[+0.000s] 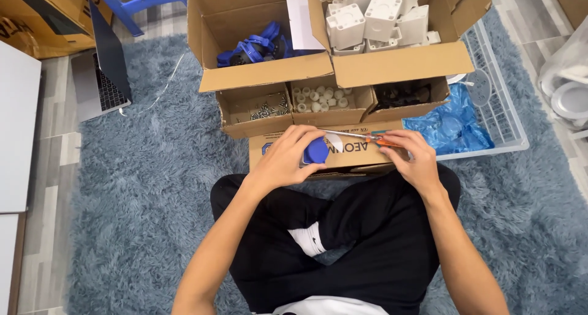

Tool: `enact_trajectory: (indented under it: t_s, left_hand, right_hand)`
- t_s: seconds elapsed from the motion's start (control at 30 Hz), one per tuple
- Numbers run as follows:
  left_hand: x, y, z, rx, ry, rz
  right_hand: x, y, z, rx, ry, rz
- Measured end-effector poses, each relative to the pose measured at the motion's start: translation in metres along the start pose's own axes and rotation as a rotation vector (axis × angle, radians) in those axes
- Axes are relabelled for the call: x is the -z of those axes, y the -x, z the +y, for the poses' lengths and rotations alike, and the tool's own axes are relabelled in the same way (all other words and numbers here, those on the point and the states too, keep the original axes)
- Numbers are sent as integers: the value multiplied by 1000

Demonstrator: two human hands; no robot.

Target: The person sits on a blue rug and uses an orange screwdriver to tighten screws on white and blue plastic electrical components. They handle the parts with both hands, occasionally picking up new pieces from a cardboard box filled with hardware and placing finished items back into the box.

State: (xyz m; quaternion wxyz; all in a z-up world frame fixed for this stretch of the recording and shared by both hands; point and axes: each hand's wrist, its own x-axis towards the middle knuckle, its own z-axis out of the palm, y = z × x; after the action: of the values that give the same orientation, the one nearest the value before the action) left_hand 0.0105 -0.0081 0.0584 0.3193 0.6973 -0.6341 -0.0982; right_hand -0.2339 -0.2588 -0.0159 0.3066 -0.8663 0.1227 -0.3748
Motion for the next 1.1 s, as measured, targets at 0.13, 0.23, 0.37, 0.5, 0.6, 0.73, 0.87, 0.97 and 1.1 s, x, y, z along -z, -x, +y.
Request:
enact_trajectory:
  t_s: [0.13, 0.23, 0.37, 0.5, 0.6, 0.73, 0.87, 0.97, 1.1]
  left_hand:
    - [-4, 6, -5, 6, 29, 16]
    - [-4, 7, -3, -11, 40, 12]
    - [-4, 8, -3, 32, 115, 50]
    - [-2, 9, -3, 38, 136, 94]
    - [-5, 12, -8, 1, 4, 182]
    - [-1, 20, 13, -41, 130, 299]
    - [-8, 35, 34, -22, 447, 351]
    - [-18, 45, 40, -8, 535, 372]
    - [-25, 56, 46, -8, 575, 408]
  right_hand:
    - [-1, 2, 2, 47, 48, 31]
    - [-3, 5, 2, 62, 83, 57]
    - [-2, 4, -6, 111, 126, 99]
    - [-7, -3, -43, 111, 51, 164]
    - [-22, -4, -71, 103, -66, 107]
    - [-38, -10, -99, 54, -197, 38]
    - [-47, -19, -126, 35, -288, -18]
    - [-54, -18, -132, 45, -303, -31]
    - [-54, -12, -138, 54, -293, -42]
